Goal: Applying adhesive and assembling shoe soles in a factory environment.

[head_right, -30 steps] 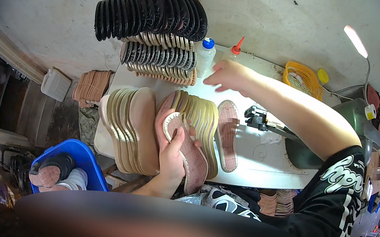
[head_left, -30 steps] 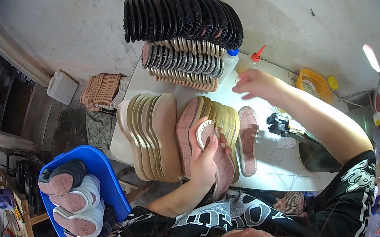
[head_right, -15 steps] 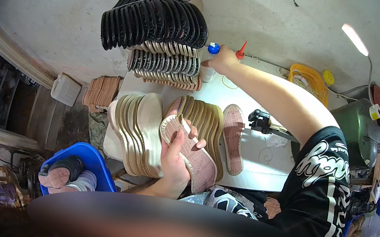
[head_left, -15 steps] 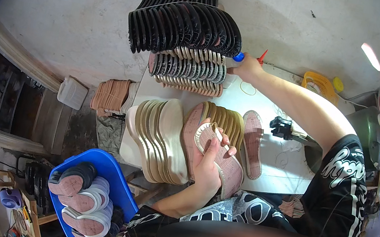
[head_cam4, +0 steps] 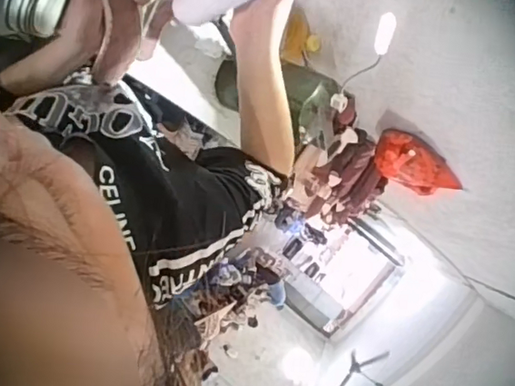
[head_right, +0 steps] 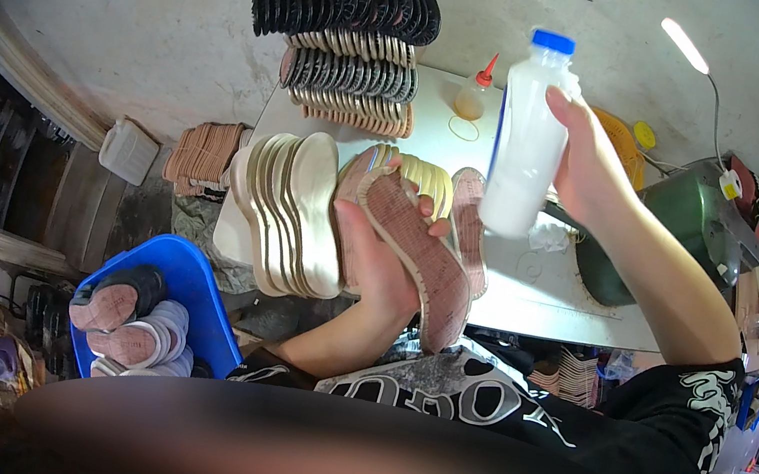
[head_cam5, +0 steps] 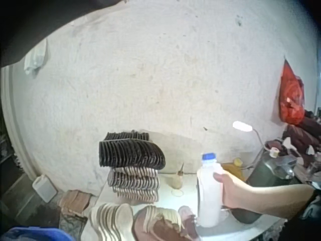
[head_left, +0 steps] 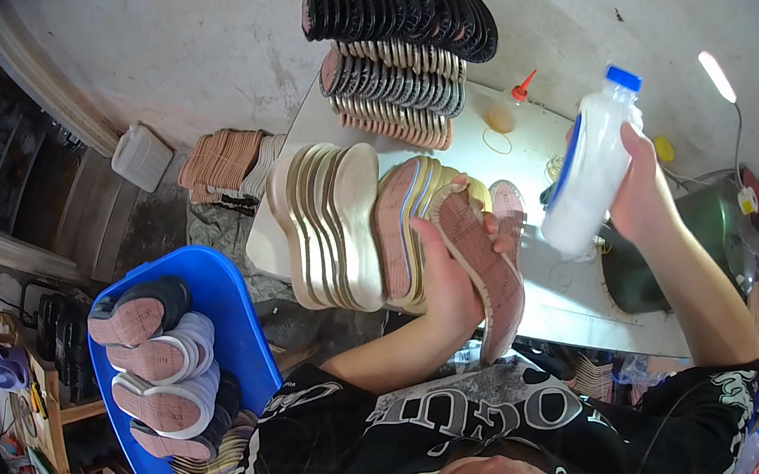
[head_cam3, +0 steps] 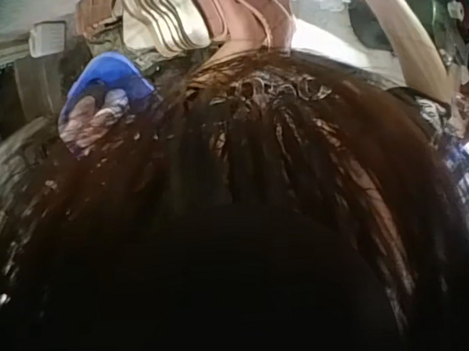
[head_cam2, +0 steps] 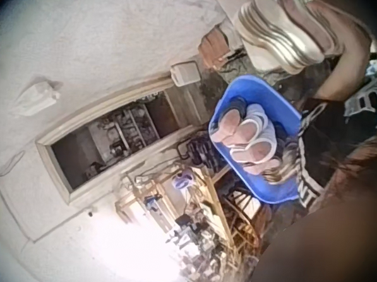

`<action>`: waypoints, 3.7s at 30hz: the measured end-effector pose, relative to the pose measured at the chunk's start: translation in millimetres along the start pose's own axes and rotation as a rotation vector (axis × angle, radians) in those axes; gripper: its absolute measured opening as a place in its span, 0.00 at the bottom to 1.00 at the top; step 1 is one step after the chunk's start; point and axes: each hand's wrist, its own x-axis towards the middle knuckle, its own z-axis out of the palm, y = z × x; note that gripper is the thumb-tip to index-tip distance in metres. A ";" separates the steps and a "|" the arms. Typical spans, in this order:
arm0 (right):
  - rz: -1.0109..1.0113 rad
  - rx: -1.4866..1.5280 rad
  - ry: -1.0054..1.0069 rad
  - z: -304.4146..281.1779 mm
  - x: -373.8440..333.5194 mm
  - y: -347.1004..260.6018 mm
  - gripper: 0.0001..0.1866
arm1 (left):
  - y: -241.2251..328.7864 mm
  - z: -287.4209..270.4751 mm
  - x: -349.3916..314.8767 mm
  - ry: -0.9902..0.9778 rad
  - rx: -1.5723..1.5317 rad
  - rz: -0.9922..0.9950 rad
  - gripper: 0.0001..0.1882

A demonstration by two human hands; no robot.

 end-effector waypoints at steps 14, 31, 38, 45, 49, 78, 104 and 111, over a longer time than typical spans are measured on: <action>-0.435 -1.479 -0.462 21.5 -48.7 16.3 0.33 | -23.7 -10.0 -35.0 0.189 0.119 -0.093 0.33; -0.442 -1.715 -0.490 27.5 -33.5 13.8 0.33 | -30.6 -18.4 -24.6 0.166 0.098 -0.105 0.31; -0.416 -1.715 -0.493 31.2 -33.5 10.4 0.31 | -32.2 -19.3 -22.4 0.188 0.047 -0.122 0.31; -0.392 -1.626 -0.458 34.0 -30.5 12.6 0.33 | -26.4 -22.1 -22.2 0.187 0.036 -0.106 0.31; -0.310 -1.488 -0.417 37.0 -24.7 13.0 0.30 | -13.7 -24.0 -16.7 0.188 -0.024 -0.109 0.32; -0.175 -1.396 -0.044 -14.2 177.9 42.1 0.39 | 32.0 -63.7 44.0 0.293 0.096 -0.407 0.35; -0.647 -1.358 -0.408 35.2 -12.6 87.0 0.31 | -8.0 -50.6 38.4 0.156 0.117 -0.017 0.29; -0.660 -1.363 -0.247 16.3 -43.2 104.5 0.33 | -35.6 -29.4 11.4 0.057 0.200 -0.050 0.30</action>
